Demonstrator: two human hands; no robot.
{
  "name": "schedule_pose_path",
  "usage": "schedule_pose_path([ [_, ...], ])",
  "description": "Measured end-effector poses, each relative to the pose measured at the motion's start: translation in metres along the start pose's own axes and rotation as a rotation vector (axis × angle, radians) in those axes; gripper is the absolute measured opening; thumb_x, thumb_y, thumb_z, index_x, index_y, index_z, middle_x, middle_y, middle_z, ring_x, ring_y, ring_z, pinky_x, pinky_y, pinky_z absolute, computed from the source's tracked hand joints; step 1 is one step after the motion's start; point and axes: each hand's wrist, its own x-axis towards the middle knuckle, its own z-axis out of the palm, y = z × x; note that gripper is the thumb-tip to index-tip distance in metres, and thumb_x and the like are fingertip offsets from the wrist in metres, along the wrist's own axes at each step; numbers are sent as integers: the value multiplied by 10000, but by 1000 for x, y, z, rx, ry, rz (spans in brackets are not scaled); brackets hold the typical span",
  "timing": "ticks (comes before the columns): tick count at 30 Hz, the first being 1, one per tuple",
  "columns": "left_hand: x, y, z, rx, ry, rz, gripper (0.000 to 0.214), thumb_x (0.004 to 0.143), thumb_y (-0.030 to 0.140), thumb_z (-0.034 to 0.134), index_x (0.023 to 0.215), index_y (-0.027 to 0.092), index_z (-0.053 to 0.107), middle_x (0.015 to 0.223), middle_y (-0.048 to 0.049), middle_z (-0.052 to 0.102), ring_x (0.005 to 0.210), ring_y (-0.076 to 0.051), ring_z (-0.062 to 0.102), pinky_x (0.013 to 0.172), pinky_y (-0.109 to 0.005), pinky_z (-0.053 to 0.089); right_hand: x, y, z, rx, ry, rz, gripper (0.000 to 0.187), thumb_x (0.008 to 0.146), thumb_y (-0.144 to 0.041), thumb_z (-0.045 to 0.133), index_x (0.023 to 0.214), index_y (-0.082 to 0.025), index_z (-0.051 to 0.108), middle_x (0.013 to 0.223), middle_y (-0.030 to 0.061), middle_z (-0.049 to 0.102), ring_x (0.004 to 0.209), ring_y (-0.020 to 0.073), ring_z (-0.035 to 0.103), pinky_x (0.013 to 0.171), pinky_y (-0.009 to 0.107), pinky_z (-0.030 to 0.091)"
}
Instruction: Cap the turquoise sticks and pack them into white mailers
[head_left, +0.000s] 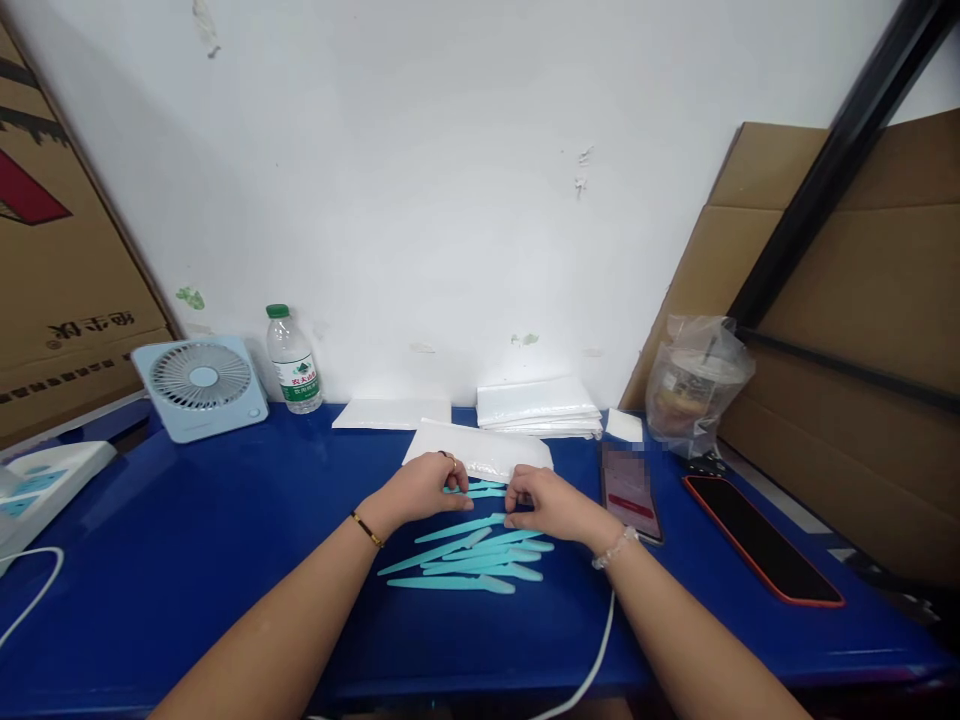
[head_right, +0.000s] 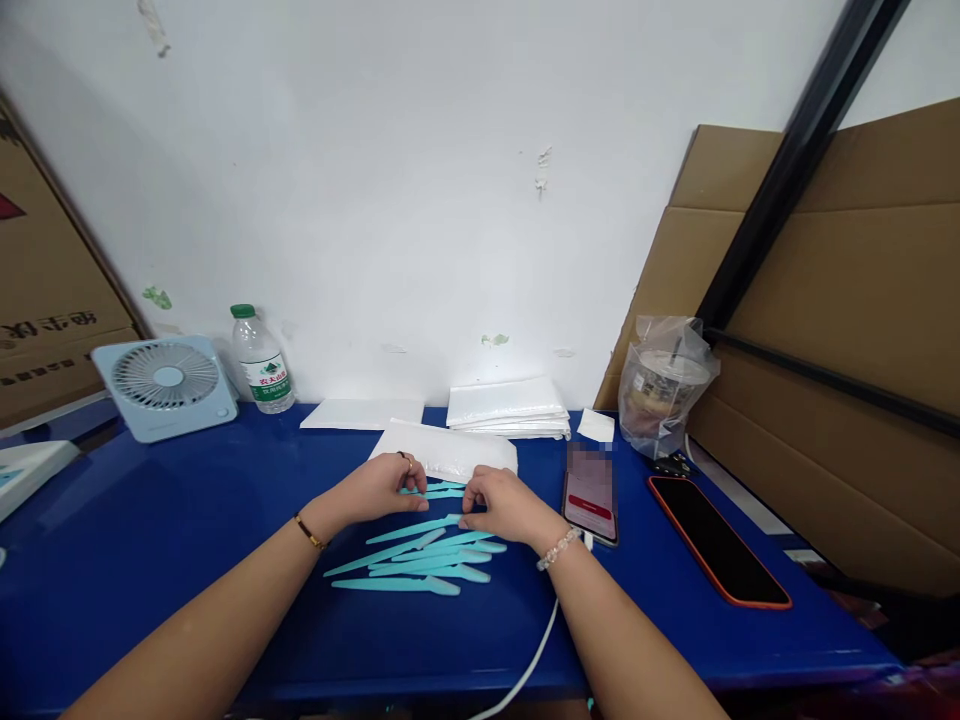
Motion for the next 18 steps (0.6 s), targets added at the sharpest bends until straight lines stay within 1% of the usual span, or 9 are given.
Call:
schedule_pose_path([
  [2,-2,7,1,-35,-101,30,338,680,508,622,833,211,672,776,-9,651,660,-142,548,542,-226,335,1,-1,4,-18,-19,-6,125,709,-305,687,723,-185,655,775,10,554,662,122,505,582,221,377],
  [3,-3,10,1,-43,-137,36,310,704,483,604,820,205,678,742,-8,653,627,-135,539,531,-226,326,2,0,5,-10,-21,-5,124,722,-305,677,718,-183,652,778,10,555,658,118,503,576,219,375],
  [5,-2,13,2,-35,-153,41,241,743,401,570,787,195,687,690,-10,652,588,-126,522,525,-226,317,1,2,3,22,-9,-1,139,740,-320,662,730,-182,650,790,12,559,666,118,508,577,216,378],
  [9,1,7,0,24,-63,13,179,753,291,538,757,190,686,730,-29,663,635,-138,541,547,-229,332,-2,10,-8,55,48,67,152,754,-321,640,715,-175,647,785,18,572,668,124,522,583,223,389],
  [11,3,1,-1,46,-35,-11,173,757,280,528,758,189,676,748,-33,659,661,-144,549,564,-232,347,-6,15,-16,64,80,127,162,732,-333,657,725,-172,652,803,27,585,690,137,534,599,232,400],
  [13,5,-4,-1,60,-2,-28,174,752,304,542,816,196,663,766,-30,648,687,-151,551,582,-236,361,-12,20,-24,76,102,170,191,705,-355,677,762,-174,660,823,32,595,720,151,541,616,241,410],
  [15,6,-6,0,71,39,-38,210,743,339,561,881,205,646,790,-27,636,710,-157,549,598,-242,371,-19,25,-32,89,61,181,214,683,-367,691,787,-181,664,826,28,599,725,155,542,611,242,414],
  [18,5,0,0,42,60,-33,242,757,388,550,879,201,643,805,-30,622,716,-158,545,613,-247,383,-28,29,-40,70,-97,169,196,604,-329,743,725,-190,674,797,16,595,693,151,540,585,237,409],
])
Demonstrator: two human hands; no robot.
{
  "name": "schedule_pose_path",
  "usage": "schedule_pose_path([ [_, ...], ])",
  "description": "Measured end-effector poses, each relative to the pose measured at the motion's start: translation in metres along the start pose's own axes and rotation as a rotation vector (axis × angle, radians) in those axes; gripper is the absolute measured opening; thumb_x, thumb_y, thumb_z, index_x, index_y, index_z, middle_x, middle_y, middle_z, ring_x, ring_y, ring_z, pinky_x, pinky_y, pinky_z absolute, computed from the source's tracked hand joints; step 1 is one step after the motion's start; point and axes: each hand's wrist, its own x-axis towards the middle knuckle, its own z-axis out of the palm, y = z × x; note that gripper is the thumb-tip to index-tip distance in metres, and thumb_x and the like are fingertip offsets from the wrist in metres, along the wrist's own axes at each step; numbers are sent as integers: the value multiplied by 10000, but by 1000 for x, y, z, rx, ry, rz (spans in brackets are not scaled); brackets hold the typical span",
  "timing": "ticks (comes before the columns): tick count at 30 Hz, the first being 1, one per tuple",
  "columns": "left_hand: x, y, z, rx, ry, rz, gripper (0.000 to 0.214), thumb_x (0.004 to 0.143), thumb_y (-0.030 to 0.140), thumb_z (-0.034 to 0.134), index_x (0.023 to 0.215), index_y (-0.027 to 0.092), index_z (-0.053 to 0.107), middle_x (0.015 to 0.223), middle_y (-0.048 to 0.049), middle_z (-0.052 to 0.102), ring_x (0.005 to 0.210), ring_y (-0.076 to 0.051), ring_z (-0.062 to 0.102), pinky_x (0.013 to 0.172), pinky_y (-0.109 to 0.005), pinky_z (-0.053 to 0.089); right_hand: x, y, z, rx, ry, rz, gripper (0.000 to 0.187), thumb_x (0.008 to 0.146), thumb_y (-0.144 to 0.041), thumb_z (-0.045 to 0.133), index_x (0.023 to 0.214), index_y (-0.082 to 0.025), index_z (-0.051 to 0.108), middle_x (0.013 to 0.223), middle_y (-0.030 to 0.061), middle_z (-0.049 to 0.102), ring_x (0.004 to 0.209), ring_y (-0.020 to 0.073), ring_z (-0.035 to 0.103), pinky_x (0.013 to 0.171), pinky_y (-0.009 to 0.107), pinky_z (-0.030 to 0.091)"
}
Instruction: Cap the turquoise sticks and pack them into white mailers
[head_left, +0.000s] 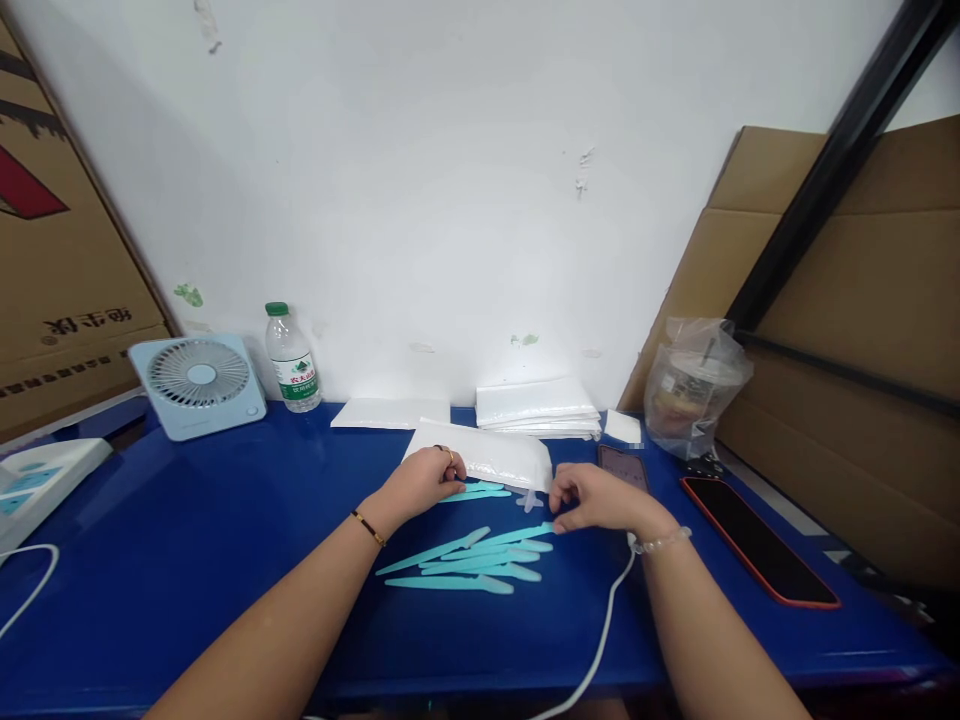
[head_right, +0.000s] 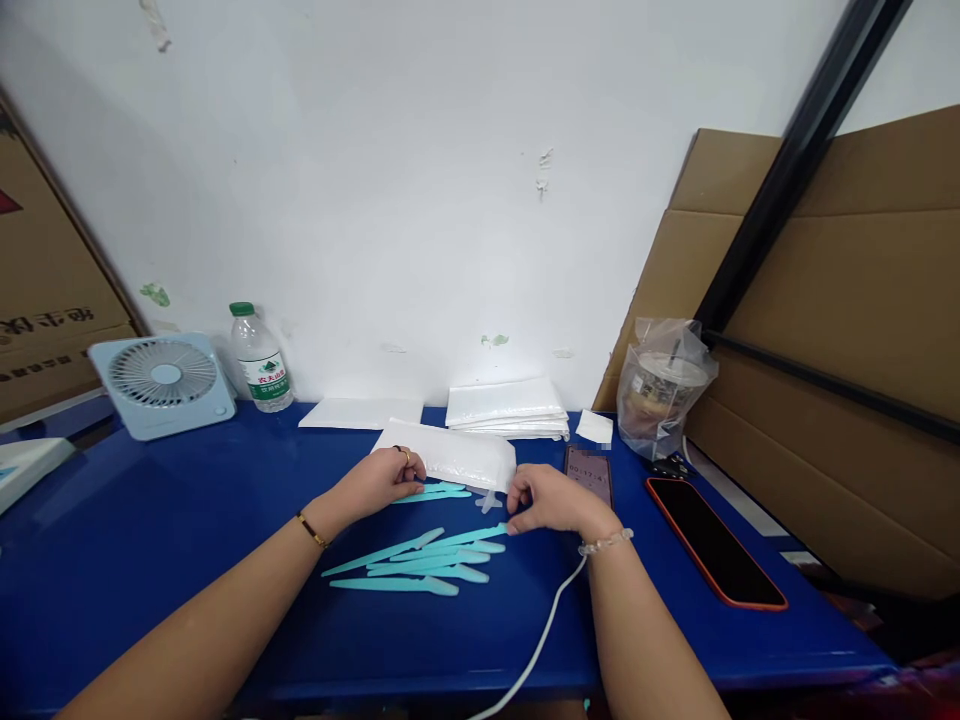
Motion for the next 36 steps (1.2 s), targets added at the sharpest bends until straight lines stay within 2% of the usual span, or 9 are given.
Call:
schedule_pose_path([
  [4,-6,18,1,-92,-52,84,318,774,476,530,869,207,671,809,-30,625,729,-156,549,599,-236,371,1,-4,3,-1,-82,-31,123,626,-282,715,672,-181,663,737,7,588,651,137,525,573,232,404],
  [9,-9,29,8,-88,-162,153,288,783,446,538,832,208,693,696,-10,636,602,-131,509,527,-235,310,10,-14,12,64,-22,-77,148,712,-316,659,736,-171,648,781,20,603,666,133,520,590,232,410],
  [14,-5,13,1,-84,-105,58,283,794,416,513,767,189,678,730,-23,647,614,-131,529,541,-232,328,12,-4,11,37,66,-67,107,732,-268,632,701,-166,631,780,27,587,691,143,536,603,235,418],
  [19,-11,-1,-17,43,60,-88,384,715,534,561,875,196,647,836,-42,650,718,-175,564,564,-243,352,13,7,8,2,197,-16,103,714,-271,648,742,-172,650,808,32,589,711,151,549,625,245,426],
  [22,-20,5,-21,112,-72,-165,367,638,542,627,773,201,650,759,-32,653,657,-175,565,521,-244,343,13,-1,8,15,244,-26,111,754,-275,607,763,-177,658,822,34,596,692,141,543,619,243,424],
  [24,-25,13,-20,148,-214,-178,253,619,443,662,708,207,655,714,-19,654,616,-163,563,496,-236,330,13,-9,10,42,235,-57,143,785,-286,574,775,-178,667,811,35,605,674,137,539,609,242,421],
  [26,-27,22,-15,175,-251,-148,144,636,344,648,700,216,660,726,-9,664,621,-153,567,501,-229,332,15,-19,16,74,202,-92,171,798,-310,568,813,-180,679,803,34,621,657,133,538,604,241,419],
  [32,-21,36,5,137,-123,-44,124,720,326,587,753,231,659,735,6,666,654,-142,566,524,-222,323,24,-39,38,188,27,-137,273,755,-408,629,882,-175,692,679,16,629,592,127,531,538,222,398],
  [36,-16,34,6,86,-115,-21,129,747,332,575,759,235,659,733,12,662,664,-143,563,533,-227,323,23,-37,34,245,18,-124,253,779,-384,600,814,-153,695,625,11,611,558,115,513,522,215,391],
])
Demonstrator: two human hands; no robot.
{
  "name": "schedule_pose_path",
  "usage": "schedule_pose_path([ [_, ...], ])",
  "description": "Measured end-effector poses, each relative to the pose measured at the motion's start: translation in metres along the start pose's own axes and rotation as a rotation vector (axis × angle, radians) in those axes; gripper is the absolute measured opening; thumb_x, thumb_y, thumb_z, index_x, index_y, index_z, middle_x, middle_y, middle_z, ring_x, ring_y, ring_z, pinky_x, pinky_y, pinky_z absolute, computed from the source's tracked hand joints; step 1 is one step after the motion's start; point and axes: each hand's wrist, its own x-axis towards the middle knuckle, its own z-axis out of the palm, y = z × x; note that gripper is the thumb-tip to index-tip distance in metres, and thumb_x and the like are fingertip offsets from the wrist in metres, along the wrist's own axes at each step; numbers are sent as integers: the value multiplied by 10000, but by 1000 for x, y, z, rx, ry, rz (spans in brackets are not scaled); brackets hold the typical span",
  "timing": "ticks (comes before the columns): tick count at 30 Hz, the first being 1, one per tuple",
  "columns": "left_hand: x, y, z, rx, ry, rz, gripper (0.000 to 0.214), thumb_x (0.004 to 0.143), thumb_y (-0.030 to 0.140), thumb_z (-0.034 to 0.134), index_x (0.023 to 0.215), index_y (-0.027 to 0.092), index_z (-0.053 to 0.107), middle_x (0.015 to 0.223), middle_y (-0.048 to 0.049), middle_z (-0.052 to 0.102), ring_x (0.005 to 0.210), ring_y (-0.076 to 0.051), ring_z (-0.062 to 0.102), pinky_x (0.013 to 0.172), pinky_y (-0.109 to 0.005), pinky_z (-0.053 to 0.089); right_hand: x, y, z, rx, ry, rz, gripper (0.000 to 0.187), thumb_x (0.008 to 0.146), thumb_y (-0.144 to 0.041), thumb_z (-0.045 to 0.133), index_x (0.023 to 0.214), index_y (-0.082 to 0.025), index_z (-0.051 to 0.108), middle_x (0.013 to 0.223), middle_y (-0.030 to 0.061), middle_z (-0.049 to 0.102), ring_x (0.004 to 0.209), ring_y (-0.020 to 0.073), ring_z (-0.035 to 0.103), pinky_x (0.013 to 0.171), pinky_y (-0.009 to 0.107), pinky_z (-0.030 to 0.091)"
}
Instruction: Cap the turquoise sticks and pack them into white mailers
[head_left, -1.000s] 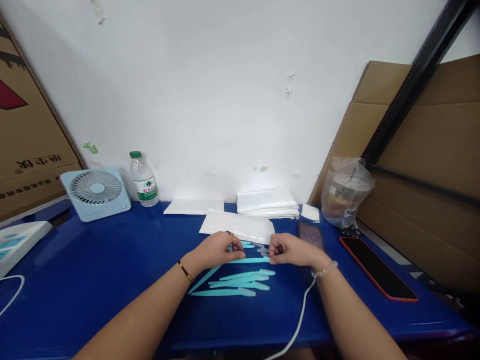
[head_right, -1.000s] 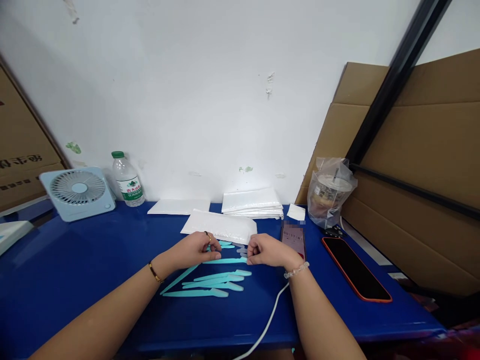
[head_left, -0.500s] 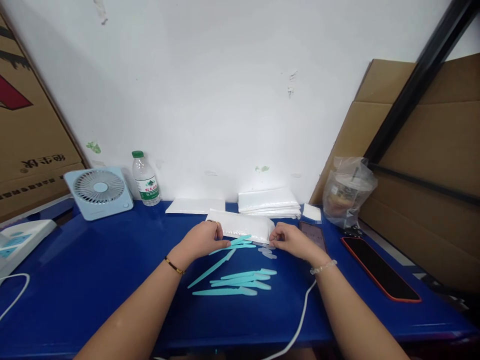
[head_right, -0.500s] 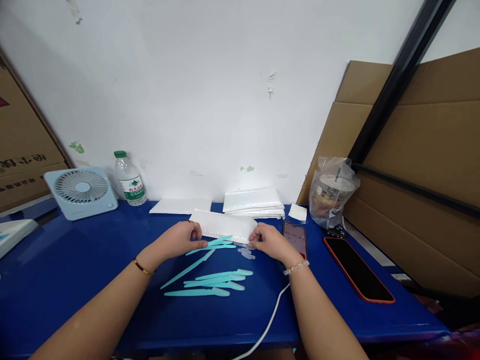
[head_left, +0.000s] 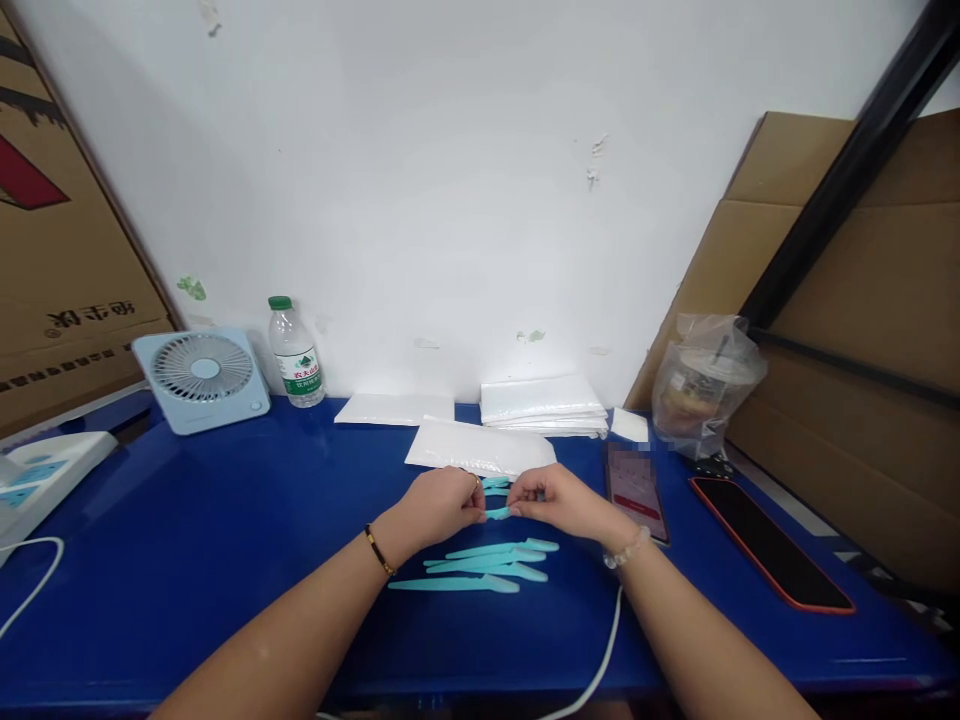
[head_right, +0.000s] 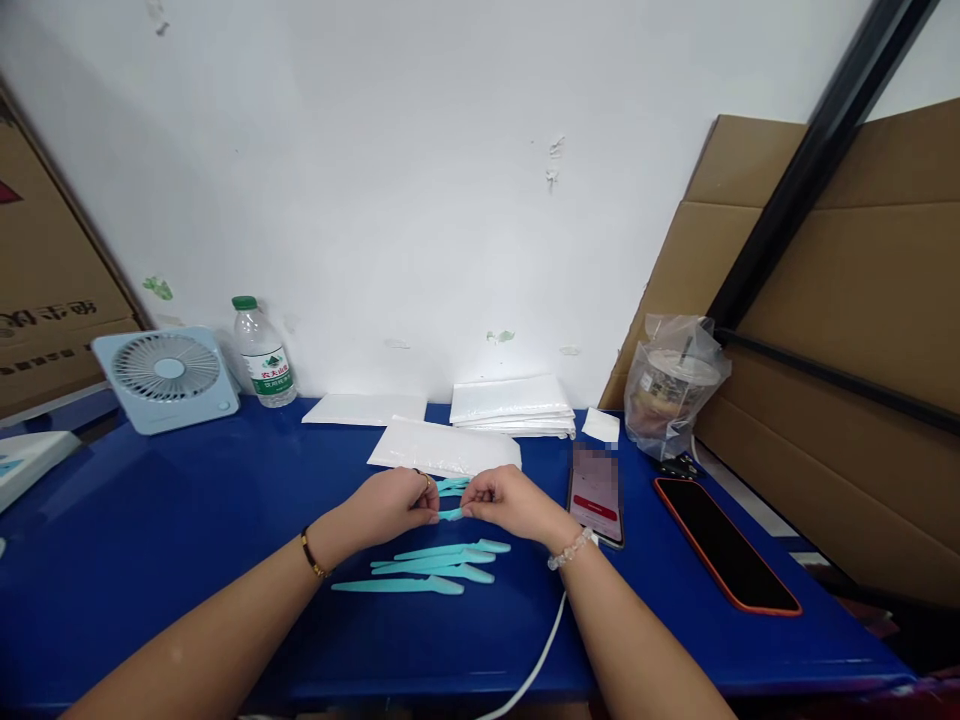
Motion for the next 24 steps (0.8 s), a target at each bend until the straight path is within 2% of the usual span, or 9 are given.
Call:
schedule_pose_path([
  [4,5,-13,0,9,94,3,145,755,329,580,820,228,661,859,-15,653,808,-173,567,641,-242,382,-7,7,-18,-66,95,50,267,793,-388,577,793,-147,693,688,37,641,596,129,540,561,232,411],
  [8,11,-25,9,14,173,70,338,723,372,637,1027,226,618,1063,-47,592,1022,-222,498,812,-283,404,-11,16,-25,-212,189,33,287,727,-411,652,898,-182,684,859,53,640,670,148,547,618,259,430],
  [11,12,-30,12,-22,115,107,305,752,360,610,1020,214,614,1035,-50,589,987,-212,512,805,-279,409,-12,19,-23,-245,128,23,397,655,-422,720,987,-213,663,908,47,607,681,147,538,602,254,431],
  [13,11,-30,9,-42,78,123,263,751,338,610,984,214,617,979,-39,593,918,-195,532,754,-265,412,-12,20,-22,-252,91,25,375,647,-411,730,962,-218,668,899,40,593,674,142,534,591,247,429],
  [17,5,-28,0,-82,-15,150,249,735,358,623,950,233,623,920,-19,590,827,-170,543,670,-245,395,-11,22,-25,-270,126,17,219,802,-383,582,875,-197,674,868,39,590,682,140,544,635,261,434],
  [21,2,-26,-4,-83,-37,157,274,720,374,630,956,235,626,922,-19,586,827,-174,538,659,-245,385,-12,27,-32,-353,154,11,324,886,-336,445,696,-172,650,846,50,597,733,157,556,691,285,434],
  [24,1,-24,-5,-80,-39,161,266,719,377,629,943,234,626,909,-20,585,833,-177,536,666,-248,386,-13,29,-35,-388,170,11,310,885,-315,441,719,-178,663,886,57,604,779,172,559,731,301,435],
])
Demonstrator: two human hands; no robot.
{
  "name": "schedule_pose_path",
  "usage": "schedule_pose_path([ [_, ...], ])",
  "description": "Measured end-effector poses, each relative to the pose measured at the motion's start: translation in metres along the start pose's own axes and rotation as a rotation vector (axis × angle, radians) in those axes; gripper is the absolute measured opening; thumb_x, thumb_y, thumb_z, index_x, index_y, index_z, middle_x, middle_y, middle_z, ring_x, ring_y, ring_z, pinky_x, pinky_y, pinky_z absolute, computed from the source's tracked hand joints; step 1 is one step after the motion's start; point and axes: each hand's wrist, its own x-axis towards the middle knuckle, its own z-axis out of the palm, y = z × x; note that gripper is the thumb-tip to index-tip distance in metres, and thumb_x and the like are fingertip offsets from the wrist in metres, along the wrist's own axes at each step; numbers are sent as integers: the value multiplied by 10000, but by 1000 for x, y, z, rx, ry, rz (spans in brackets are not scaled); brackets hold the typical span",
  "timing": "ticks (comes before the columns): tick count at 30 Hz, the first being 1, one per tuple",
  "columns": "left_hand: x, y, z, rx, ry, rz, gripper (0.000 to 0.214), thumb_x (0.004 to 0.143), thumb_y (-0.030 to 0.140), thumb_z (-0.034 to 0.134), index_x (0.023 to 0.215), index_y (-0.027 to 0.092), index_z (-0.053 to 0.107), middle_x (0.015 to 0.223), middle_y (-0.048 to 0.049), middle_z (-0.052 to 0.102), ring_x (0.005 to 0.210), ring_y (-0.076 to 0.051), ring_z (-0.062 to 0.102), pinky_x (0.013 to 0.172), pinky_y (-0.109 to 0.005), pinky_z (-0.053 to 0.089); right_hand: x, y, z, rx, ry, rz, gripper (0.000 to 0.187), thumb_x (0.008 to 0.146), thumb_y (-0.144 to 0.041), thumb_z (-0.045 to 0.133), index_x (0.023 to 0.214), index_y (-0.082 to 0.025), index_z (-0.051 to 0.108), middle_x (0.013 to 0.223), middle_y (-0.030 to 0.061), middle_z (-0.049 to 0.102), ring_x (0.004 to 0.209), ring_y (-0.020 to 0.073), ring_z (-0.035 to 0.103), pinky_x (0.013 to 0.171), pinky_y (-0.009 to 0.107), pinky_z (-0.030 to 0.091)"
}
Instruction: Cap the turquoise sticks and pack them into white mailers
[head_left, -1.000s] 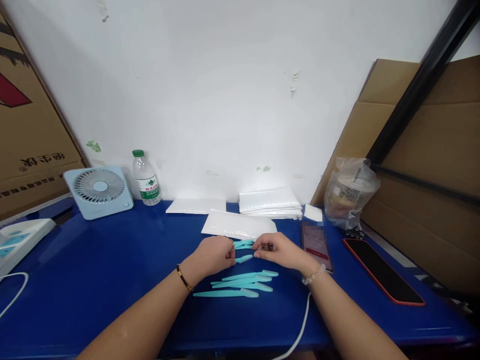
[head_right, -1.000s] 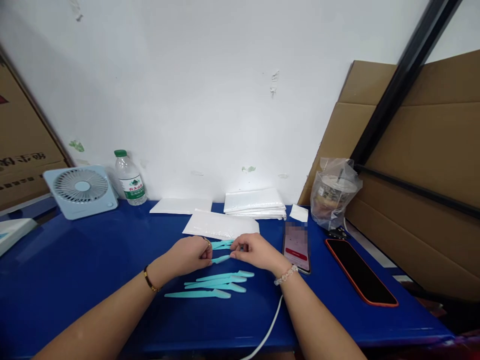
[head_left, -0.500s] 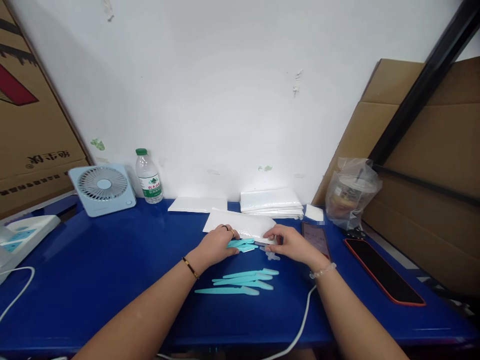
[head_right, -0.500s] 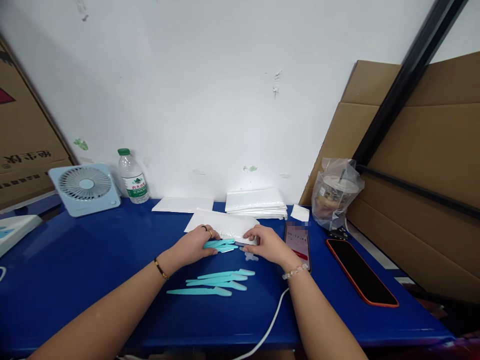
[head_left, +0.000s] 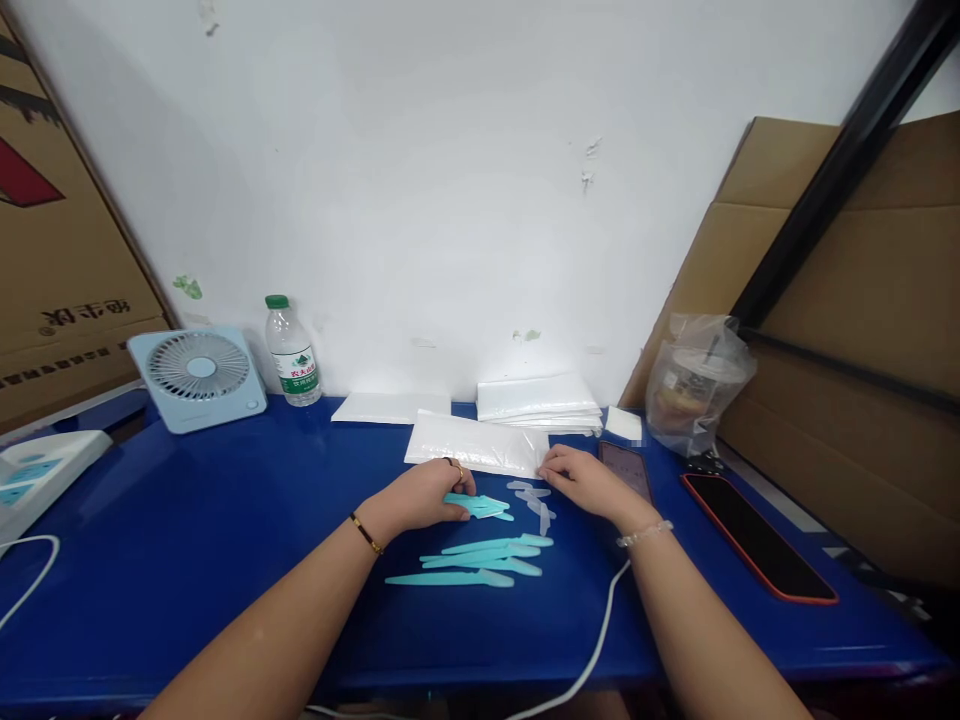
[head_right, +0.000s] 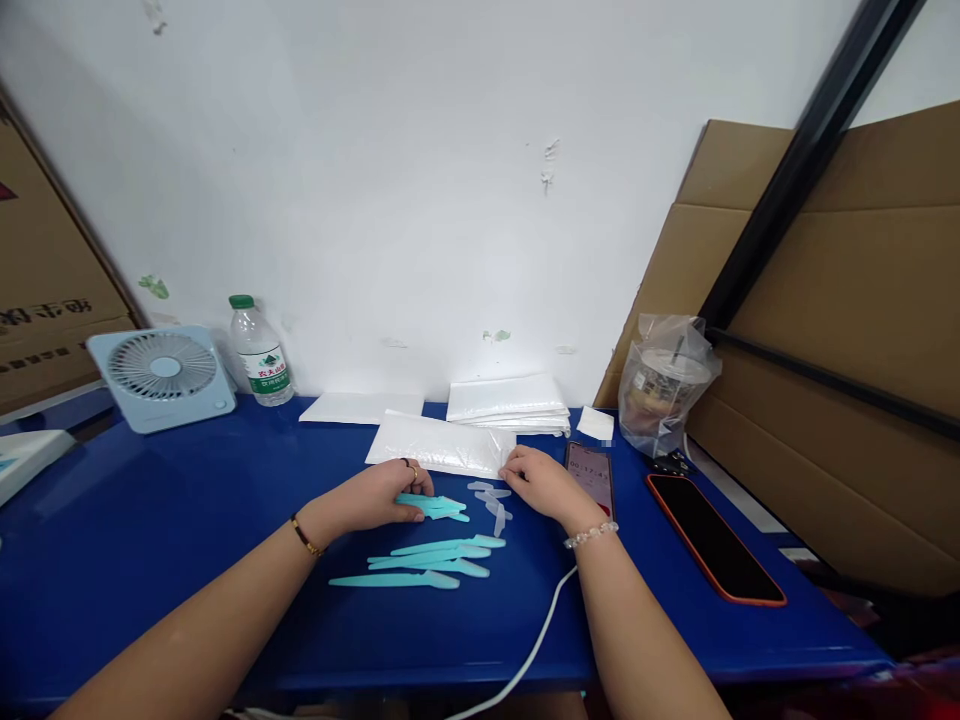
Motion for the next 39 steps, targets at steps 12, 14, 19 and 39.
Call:
schedule_pose_path([
  [12,4,7,10,67,195,12,318,743,295,619,1052,230,583,1068,-35,575,980,-197,521,818,-283,398,-6,-29,-2,178,-180,-103,179,754,-347,639,841,-201,694,848,39,600,719,148,545,596,239,421],
  [14,3,11,8,39,208,-11,277,753,329,604,1006,216,597,1009,-35,591,927,-186,540,770,-270,408,-7,-34,1,173,-272,-142,205,699,-369,694,811,-198,692,826,24,581,705,141,539,596,235,414],
  [19,-2,25,5,-37,-27,18,313,730,473,602,900,216,650,808,-8,644,685,-145,561,552,-234,357,-8,-37,9,92,-330,-134,190,678,-350,715,755,-183,665,809,10,549,693,134,515,590,233,386],
  [39,-4,16,-2,-37,14,-50,251,722,433,611,834,217,672,813,-13,662,704,-146,564,554,-220,346,-7,-45,10,105,-249,-159,192,697,-349,704,798,-190,668,817,13,561,675,124,517,584,224,384],
])
